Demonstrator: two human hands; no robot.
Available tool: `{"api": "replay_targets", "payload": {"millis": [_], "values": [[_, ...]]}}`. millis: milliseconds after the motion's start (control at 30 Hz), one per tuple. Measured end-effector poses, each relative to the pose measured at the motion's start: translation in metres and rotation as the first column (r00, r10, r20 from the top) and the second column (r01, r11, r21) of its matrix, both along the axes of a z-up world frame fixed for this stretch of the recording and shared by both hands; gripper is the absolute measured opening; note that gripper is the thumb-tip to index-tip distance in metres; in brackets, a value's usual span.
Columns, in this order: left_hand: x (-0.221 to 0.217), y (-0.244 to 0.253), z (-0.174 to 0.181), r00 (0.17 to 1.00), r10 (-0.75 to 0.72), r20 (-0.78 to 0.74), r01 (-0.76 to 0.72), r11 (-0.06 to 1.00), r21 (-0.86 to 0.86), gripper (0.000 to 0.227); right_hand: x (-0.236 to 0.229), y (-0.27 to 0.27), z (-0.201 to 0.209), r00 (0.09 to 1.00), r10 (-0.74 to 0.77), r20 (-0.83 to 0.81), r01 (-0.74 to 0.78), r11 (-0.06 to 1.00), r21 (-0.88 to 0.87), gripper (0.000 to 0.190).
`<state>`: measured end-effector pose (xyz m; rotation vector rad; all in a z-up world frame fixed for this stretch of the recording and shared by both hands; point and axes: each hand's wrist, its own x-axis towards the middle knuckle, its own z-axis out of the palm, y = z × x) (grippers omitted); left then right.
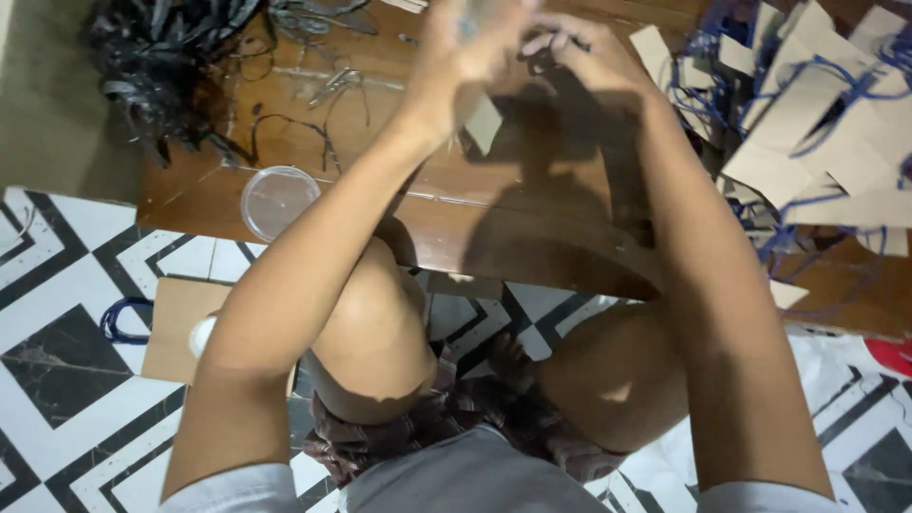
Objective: The person is organizing and assembling cardboard cutouts with blue wires for a handicraft project.
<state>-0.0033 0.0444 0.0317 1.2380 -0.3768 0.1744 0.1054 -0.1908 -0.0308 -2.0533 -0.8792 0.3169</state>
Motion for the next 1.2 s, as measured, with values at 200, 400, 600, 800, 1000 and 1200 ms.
{"api": "replay_targets", "payload": {"millis": [200, 400, 600, 800, 1000, 1200], "values": [[0.023, 0.011, -0.019, 0.956, 0.204, -0.212, -0.259, 0.925, -0.277, 0.028, 0.03, 0.086, -0.045, 0.874, -0.293, 0.388, 0.262, 0.956, 0.133, 0.039], [-0.008, 0.009, 0.04, 0.995, 0.094, -0.03, -0.099, 0.965, -0.242, 0.04, 0.138, 0.09, -0.188, 0.788, -0.401, 0.467, 0.532, 0.826, -0.189, 0.055], [0.0, 0.019, 0.025, 0.993, 0.07, -0.091, -0.092, 0.957, -0.273, 0.038, 0.078, 0.082, -0.07, 0.496, -0.403, 0.769, 0.677, 0.734, -0.052, 0.018], [0.009, 0.027, 0.016, 0.992, -0.074, -0.101, 0.044, 0.962, -0.268, 0.034, 0.007, -0.028, 0.042, 0.603, -0.361, 0.711, 0.471, 0.881, 0.048, 0.044], [0.006, 0.014, 0.019, 0.983, -0.142, -0.114, 0.117, 0.972, -0.203, 0.038, -0.101, -0.064, 0.12, 0.91, -0.341, 0.235, 0.33, 0.94, 0.087, 0.04], [0.011, -0.023, -0.01, 0.935, -0.31, -0.172, 0.348, 0.899, 0.266, 0.079, -0.149, -0.043, 0.114, 0.968, -0.144, 0.204, 0.16, 0.985, -0.064, 0.022]]}}
